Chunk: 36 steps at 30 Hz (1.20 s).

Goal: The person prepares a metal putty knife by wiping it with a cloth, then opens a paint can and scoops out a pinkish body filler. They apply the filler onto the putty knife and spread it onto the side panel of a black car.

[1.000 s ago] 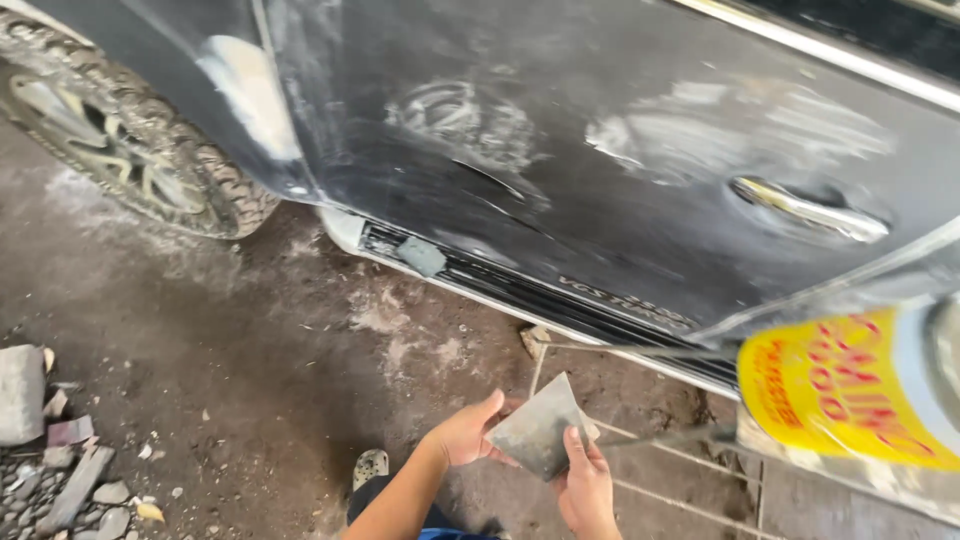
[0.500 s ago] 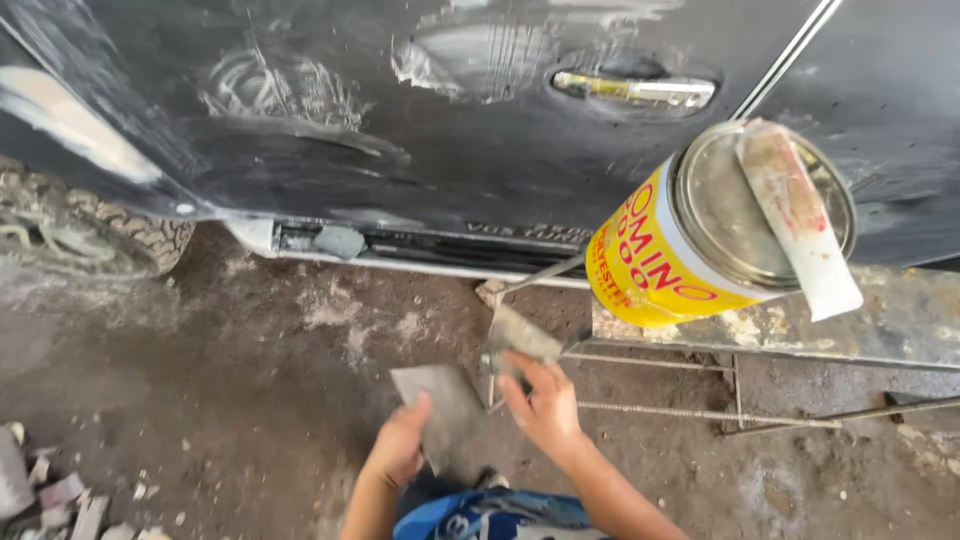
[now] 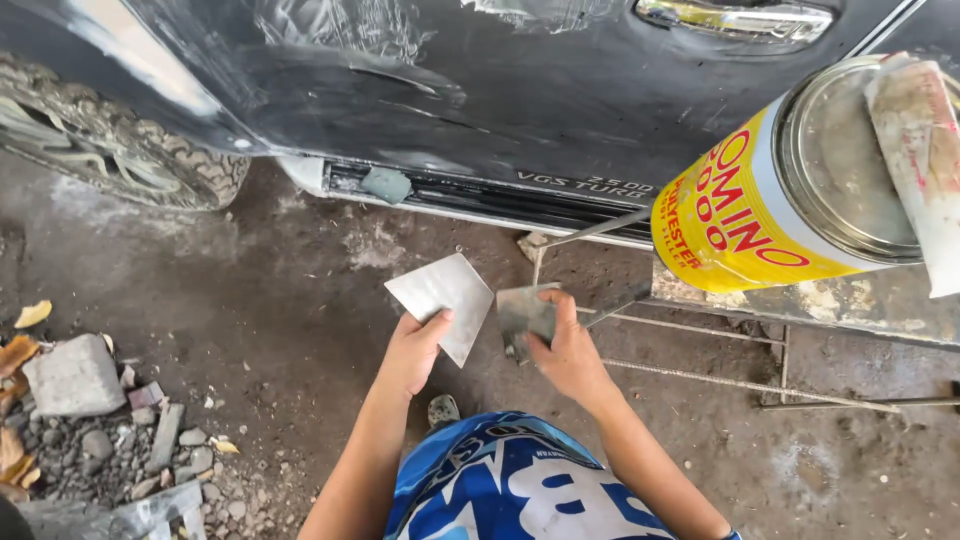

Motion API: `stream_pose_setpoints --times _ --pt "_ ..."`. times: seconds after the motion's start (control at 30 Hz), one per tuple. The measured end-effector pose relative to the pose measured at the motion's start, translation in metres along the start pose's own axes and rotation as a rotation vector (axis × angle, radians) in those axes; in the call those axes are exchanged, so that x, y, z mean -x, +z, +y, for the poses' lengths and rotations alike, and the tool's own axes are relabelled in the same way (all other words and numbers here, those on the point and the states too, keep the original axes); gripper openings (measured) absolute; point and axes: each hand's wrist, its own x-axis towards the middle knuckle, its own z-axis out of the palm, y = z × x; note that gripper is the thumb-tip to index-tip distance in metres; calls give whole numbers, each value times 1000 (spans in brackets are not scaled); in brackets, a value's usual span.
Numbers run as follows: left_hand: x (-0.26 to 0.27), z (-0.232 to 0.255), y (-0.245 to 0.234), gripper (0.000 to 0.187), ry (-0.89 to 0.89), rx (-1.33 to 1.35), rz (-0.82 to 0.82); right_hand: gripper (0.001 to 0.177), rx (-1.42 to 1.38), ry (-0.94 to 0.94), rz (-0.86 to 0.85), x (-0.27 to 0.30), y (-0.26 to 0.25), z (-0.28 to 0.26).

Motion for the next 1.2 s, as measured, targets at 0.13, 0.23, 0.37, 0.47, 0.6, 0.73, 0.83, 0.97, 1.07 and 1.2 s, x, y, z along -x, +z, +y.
stream_pose_setpoints --times 0.13,0.23,0.37,0.47,0.6,0.73,0.83,0.97,1.07,1.2 --pt "-25 -26 -28 33 109 -290 117 92 -38 -140 -51 2 13 7" --pt "-25 -37 -40 51 47 -352 245 87 -111 -257 52 -2 27 28" --pt "22 15 7 37 188 -457 -2 43 -224 -108 -57 -4 33 52" --pt "32 13 11 37 349 -604 -105 34 -154 -65 -238 -1 53 44" --pt "18 33 -10 34 420 -614 -132 32 -79 -104 -278 -2 74 44" --pt "-23 35 -69 36 285 -302 -14 31 -30 -63 -304 1 75 16" --pt "-28 52 -85 41 492 -438 9 30 69 16 -360 0 75 -4" --pt "64 140 -7 34 971 -1105 -247 33 261 -229 -412 -13 92 1" --pt "42 85 -16 20 808 -1229 -293 31 206 -306 -373 -15 96 -8" --pt "33 98 -51 26 723 -1238 -307 33 60 -258 -318 -21 88 0"
